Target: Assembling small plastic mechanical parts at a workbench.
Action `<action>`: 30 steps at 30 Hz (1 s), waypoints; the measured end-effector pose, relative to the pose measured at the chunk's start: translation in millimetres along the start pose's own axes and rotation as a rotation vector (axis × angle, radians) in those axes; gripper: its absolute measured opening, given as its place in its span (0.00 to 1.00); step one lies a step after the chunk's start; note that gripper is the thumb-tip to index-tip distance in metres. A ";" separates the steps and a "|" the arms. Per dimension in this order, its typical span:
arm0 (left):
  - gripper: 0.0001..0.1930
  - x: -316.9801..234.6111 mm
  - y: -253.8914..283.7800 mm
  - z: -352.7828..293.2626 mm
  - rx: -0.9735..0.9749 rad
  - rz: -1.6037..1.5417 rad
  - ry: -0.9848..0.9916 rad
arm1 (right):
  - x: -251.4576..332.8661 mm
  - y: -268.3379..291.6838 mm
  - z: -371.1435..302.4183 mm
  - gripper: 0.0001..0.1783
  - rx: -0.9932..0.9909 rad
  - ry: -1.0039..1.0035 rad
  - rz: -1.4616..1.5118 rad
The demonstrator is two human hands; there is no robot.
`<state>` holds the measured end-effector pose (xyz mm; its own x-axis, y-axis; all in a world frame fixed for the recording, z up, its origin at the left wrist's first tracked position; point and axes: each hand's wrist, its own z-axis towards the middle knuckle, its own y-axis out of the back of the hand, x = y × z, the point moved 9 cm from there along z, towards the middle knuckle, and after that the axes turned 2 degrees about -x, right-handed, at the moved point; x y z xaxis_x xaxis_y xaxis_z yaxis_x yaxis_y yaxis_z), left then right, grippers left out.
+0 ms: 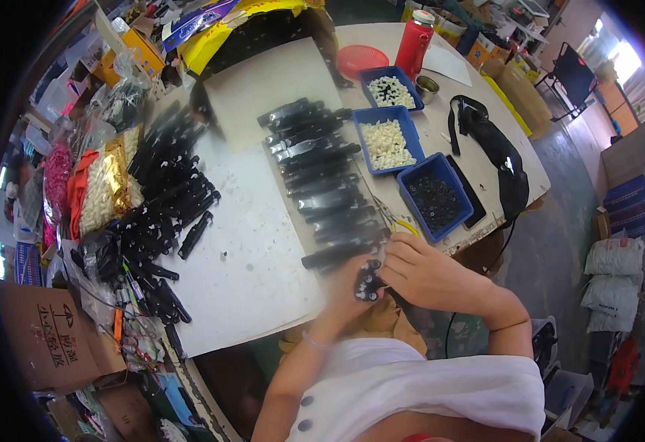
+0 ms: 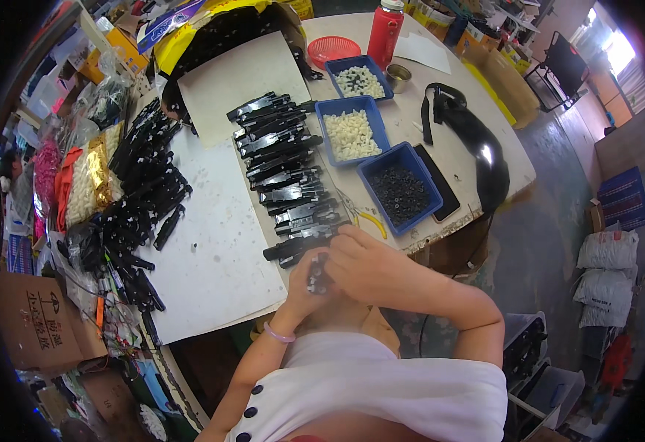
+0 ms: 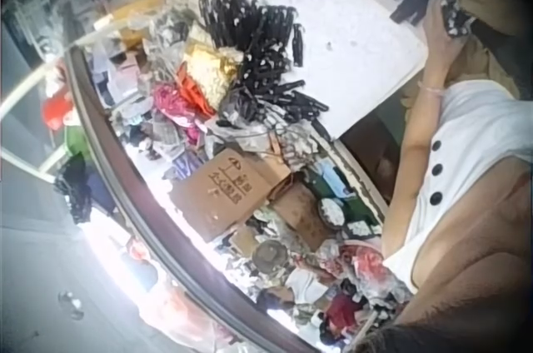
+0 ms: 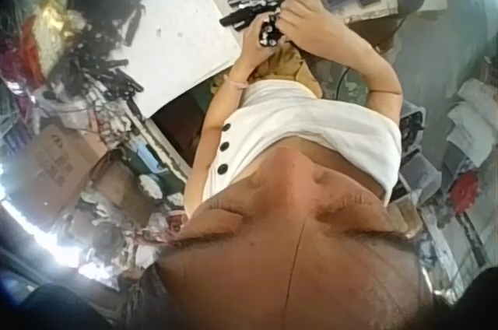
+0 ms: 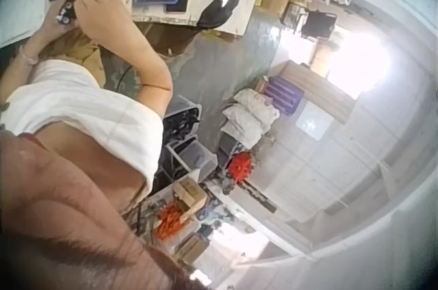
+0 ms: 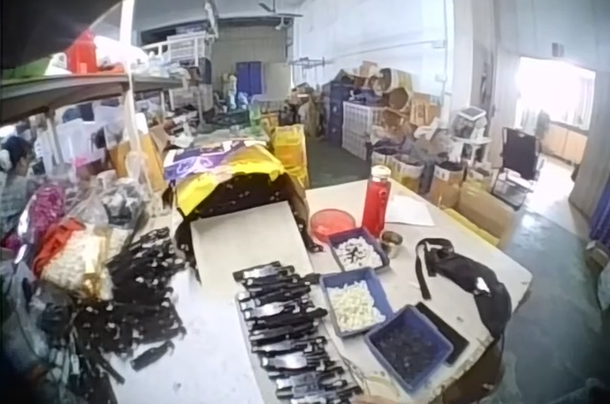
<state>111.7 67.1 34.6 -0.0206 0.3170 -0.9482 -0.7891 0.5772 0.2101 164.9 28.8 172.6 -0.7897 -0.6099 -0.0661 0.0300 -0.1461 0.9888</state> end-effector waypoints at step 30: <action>0.29 -2.8 -0.5 -0.3 -0.024 0.045 -0.070 | 1.9 0.8 -9.7 0.12 -0.024 -0.071 -0.011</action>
<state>112.0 65.7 37.1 -0.0139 0.3946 -0.9187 -0.8027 0.5435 0.2456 169.4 20.0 172.0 -0.8314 -0.5517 -0.0665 0.0352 -0.1717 0.9845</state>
